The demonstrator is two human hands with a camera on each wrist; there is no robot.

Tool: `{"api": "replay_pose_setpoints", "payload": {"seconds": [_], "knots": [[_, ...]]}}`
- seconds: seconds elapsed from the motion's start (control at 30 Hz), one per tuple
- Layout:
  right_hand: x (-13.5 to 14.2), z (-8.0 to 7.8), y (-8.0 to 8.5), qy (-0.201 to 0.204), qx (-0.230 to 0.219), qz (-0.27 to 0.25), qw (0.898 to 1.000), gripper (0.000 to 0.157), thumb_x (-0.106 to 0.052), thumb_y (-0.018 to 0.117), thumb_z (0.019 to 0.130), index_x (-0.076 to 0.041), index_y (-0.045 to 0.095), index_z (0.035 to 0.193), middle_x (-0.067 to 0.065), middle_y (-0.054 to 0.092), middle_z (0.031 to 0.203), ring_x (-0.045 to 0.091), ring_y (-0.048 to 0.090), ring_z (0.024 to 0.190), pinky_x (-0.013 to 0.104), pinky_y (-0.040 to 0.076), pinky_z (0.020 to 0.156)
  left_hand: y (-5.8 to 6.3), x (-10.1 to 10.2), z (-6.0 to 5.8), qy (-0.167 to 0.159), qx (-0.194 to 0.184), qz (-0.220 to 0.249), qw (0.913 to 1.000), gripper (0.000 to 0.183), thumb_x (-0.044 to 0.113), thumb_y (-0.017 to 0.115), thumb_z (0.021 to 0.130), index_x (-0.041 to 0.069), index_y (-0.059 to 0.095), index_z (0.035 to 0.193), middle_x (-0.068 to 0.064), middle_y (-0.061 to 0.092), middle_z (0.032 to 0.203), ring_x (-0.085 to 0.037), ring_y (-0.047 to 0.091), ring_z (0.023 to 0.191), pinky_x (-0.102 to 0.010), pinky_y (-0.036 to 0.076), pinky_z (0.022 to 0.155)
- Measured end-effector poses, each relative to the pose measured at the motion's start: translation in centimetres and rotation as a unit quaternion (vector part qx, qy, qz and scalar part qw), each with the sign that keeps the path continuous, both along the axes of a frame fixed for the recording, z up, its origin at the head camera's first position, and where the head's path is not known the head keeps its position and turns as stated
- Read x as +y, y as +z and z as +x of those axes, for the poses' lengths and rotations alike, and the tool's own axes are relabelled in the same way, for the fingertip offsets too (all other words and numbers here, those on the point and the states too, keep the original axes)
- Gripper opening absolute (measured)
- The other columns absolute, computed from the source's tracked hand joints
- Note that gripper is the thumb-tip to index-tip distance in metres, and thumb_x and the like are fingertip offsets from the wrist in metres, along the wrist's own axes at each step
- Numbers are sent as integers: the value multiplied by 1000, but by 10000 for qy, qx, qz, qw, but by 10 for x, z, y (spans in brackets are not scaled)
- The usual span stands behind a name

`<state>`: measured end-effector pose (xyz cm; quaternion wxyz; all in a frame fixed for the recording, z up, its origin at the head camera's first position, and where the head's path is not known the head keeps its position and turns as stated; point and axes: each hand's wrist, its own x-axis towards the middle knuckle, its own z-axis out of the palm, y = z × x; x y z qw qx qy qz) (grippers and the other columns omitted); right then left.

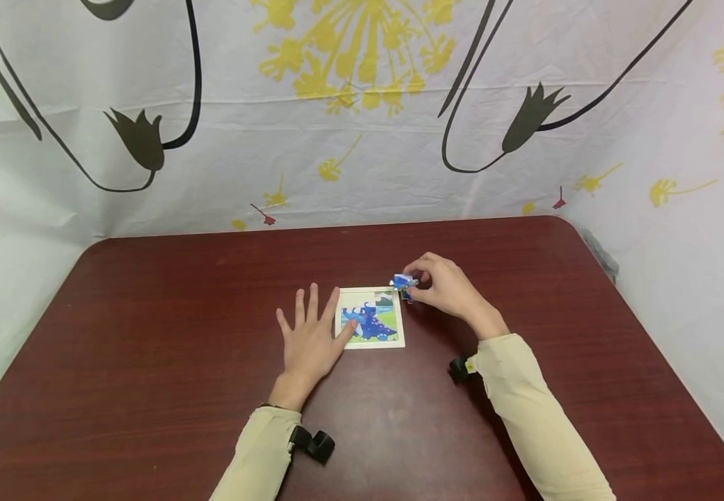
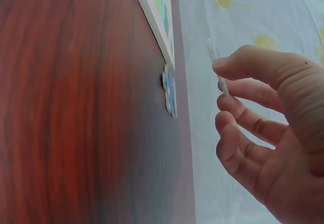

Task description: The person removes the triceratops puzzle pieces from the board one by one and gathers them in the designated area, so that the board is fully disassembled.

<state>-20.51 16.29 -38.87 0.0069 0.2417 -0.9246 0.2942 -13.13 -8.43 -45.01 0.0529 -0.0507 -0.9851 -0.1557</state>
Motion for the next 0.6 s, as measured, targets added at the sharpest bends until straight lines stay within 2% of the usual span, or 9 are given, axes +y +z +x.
{"api": "replay_pose_setpoints", "payload": {"seconds": [0.37, 0.6], "knots": [[29, -1, -9, -485, -357, -347, 9976, 39, -7, 67, 80, 1, 59, 117, 9, 59, 98, 22, 56, 82, 39, 46, 72, 0, 0, 0, -24, 11, 6, 10000, 74, 65, 38, 88, 25, 25, 149, -13, 14, 154, -34, 2, 140, -65, -3, 101], [37, 1, -14, -654, -339, -396, 9965, 25, -9, 68, 80, -3, 64, 104, 8, 59, 94, 22, 54, 79, 37, 45, 69, 0, 0, 0, -1, -25, -36, 10000, 73, 65, 38, 88, 26, 24, 149, -12, 13, 154, -34, 2, 140, -65, -3, 101]]}}
